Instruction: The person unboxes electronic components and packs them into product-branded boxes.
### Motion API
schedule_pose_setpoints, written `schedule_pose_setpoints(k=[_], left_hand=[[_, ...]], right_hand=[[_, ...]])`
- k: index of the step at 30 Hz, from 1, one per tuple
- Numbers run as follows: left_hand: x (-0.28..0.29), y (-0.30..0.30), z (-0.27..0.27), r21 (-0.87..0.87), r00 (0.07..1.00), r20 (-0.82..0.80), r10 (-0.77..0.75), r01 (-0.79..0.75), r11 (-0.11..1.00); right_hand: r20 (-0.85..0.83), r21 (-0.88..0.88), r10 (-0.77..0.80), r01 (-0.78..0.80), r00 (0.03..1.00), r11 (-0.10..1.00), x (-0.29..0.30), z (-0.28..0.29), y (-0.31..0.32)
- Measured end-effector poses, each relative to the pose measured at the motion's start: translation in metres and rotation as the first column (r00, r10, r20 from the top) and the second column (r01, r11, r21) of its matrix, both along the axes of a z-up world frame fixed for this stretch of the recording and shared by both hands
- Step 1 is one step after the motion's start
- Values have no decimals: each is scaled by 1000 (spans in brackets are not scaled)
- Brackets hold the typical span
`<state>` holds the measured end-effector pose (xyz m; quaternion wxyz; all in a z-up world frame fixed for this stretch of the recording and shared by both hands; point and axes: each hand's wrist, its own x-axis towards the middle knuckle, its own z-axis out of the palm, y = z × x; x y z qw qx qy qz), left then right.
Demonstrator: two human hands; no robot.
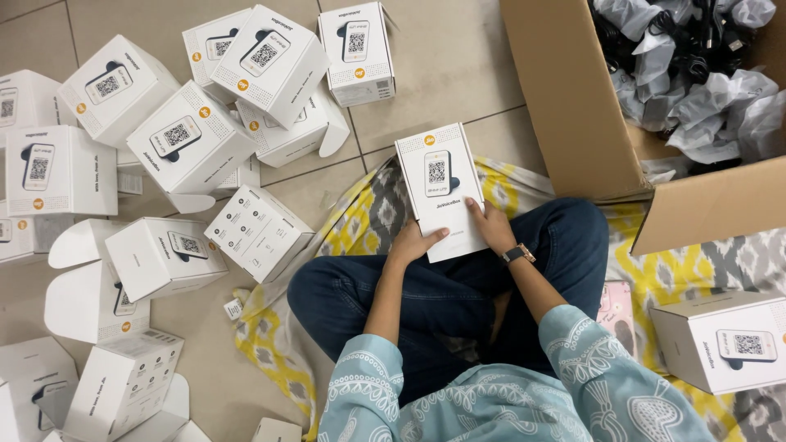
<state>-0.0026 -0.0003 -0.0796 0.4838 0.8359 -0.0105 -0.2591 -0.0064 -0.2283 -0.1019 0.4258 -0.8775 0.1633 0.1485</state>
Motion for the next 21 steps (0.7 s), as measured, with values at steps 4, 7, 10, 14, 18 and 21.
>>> schedule_pose_setpoints(k=[4, 7, 10, 14, 18, 21], left_hand=[[1, -2, -7, -24, 999, 41, 11, -10, 1000], [0, -3, -16, 5, 996, 88, 5, -5, 1000], [-2, -1, -12, 56, 994, 108, 30, -36, 998], [-2, 0, 7, 150, 990, 97, 98, -112, 982], [0, 5, -11, 126, 974, 166, 154, -176, 976], [1, 7, -31, 28, 965, 135, 223, -229, 973]], right_hand=[[24, 77, -11, 9, 1000, 997, 1, -6, -2], [0, 174, -16, 16, 1000, 985, 3, -12, -4], [-13, 296, 0, 4, 1000, 955, 4, -13, -3], [-21, 369, 21, -12, 1000, 929, 4, 19, 2], [-36, 398, 5, 10, 999, 917, 5, 11, -3], [-36, 429, 45, -25, 998, 903, 5, -3, -6]])
